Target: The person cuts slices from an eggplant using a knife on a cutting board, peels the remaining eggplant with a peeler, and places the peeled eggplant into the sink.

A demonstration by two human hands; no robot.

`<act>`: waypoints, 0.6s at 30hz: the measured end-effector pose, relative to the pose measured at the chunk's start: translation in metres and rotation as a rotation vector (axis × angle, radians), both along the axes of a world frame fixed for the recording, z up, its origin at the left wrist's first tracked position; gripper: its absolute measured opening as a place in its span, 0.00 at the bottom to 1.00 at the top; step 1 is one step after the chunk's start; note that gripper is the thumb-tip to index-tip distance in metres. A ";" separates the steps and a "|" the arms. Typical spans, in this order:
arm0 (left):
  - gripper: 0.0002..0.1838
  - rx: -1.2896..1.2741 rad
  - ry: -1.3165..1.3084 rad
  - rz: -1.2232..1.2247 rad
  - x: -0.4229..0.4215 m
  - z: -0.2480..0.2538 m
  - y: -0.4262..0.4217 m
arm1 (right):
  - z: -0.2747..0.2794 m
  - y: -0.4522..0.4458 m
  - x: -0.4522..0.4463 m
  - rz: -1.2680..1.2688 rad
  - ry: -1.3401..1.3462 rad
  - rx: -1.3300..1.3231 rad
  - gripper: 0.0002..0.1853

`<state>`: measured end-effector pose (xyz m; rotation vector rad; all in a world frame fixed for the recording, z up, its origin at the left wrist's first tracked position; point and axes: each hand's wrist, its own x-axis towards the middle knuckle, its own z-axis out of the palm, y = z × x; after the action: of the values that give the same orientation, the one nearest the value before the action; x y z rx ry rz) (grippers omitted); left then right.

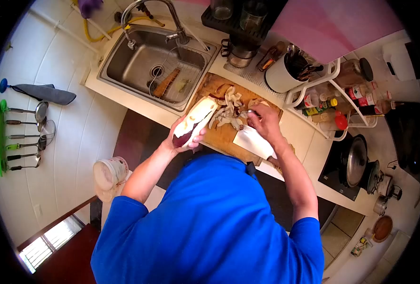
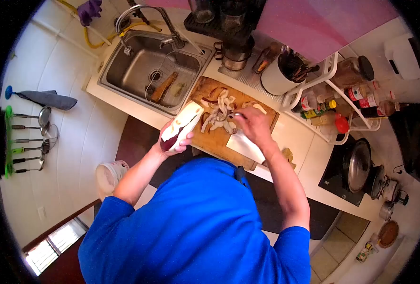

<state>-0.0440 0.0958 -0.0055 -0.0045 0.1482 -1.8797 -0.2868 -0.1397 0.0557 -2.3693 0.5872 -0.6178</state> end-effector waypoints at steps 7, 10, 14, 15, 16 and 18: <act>0.34 0.000 0.134 -0.050 -0.013 0.007 -0.003 | 0.002 -0.001 0.026 0.184 -0.076 -0.024 0.12; 0.34 -0.080 0.097 -0.060 -0.001 -0.001 -0.002 | -0.024 -0.026 0.000 -0.091 0.021 0.000 0.13; 0.36 0.017 0.024 -0.045 0.001 -0.006 0.002 | 0.003 -0.010 0.009 0.060 -0.015 -0.076 0.11; 0.36 0.019 0.026 -0.033 -0.001 -0.005 0.001 | 0.015 -0.003 0.017 0.088 -0.030 -0.104 0.11; 0.36 0.020 0.028 -0.039 -0.002 -0.006 0.000 | 0.028 0.005 0.026 0.148 -0.014 -0.111 0.11; 0.35 0.051 -0.033 -0.067 -0.002 -0.009 0.000 | 0.030 0.005 0.033 0.205 -0.001 -0.114 0.11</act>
<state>-0.0456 0.0955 -0.0143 0.0675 0.1755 -1.9413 -0.2542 -0.1345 0.0853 -2.4946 0.3102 -0.5736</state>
